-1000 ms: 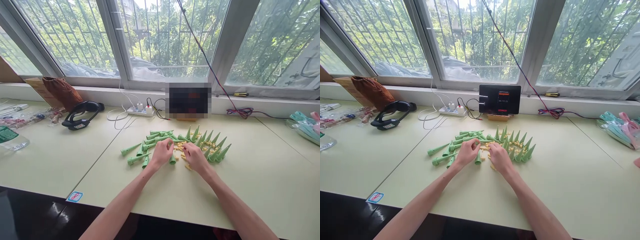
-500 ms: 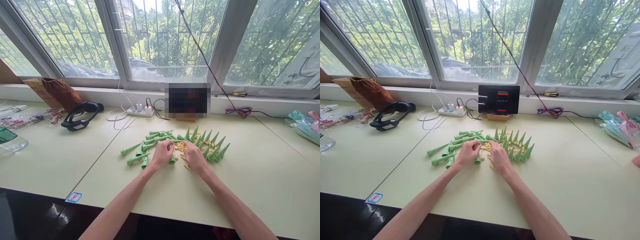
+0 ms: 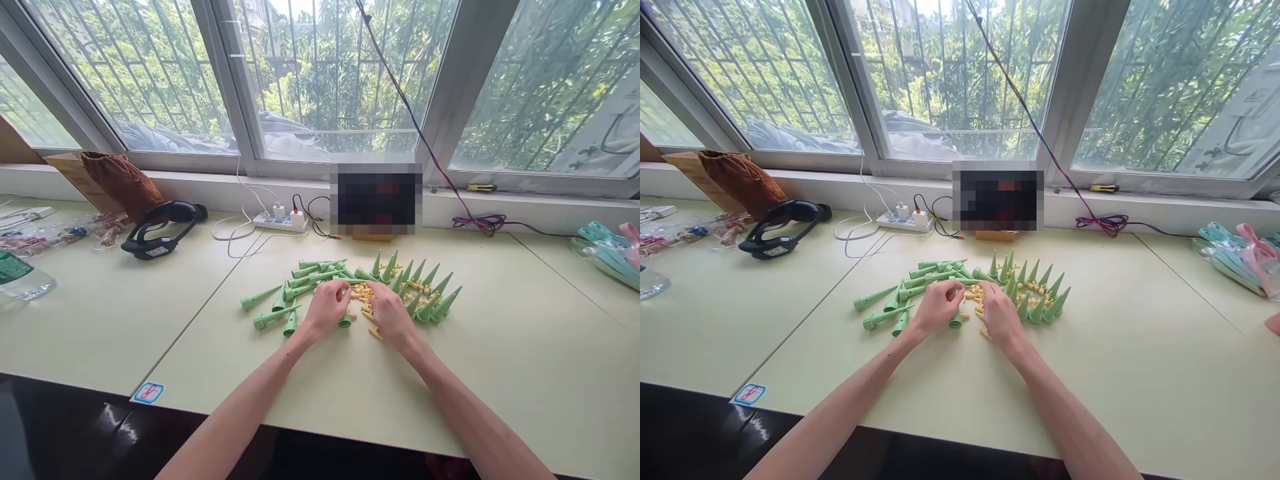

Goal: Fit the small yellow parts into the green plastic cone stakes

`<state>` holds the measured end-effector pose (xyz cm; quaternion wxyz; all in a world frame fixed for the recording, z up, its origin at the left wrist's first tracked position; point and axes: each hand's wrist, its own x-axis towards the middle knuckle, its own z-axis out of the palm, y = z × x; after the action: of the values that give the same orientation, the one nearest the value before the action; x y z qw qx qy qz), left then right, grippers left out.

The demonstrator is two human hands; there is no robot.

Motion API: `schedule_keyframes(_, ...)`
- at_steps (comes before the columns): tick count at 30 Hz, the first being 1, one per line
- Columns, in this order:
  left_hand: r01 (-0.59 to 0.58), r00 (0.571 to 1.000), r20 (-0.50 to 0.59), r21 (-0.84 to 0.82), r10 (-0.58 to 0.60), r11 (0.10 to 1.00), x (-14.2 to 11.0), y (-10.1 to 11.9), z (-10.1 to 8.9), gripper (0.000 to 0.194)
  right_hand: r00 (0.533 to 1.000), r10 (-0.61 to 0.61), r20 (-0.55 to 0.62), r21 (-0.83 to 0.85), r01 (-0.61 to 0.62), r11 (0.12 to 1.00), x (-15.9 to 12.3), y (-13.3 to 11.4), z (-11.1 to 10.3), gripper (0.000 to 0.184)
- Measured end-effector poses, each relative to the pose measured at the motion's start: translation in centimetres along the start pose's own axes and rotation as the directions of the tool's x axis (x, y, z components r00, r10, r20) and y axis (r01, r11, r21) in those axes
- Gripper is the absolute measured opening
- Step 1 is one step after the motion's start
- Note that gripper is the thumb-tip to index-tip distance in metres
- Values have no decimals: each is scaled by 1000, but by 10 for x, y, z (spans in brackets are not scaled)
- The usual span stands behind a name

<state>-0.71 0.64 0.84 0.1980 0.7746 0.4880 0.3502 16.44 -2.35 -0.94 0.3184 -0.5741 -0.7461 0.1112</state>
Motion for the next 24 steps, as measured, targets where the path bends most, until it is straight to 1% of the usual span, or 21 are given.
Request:
schedule_keyframes(14, 1, 1000, 9, 1, -1, 1000, -1, 2, 1, 21, 999, 30, 19, -55, -29, 998, 0, -4, -2, 29)
schedule_keyframes(24, -1, 1000, 20, 4, 0, 1000, -1, 2, 1, 21, 999, 46, 25, -78, -44, 996, 0, -7, -5, 27)
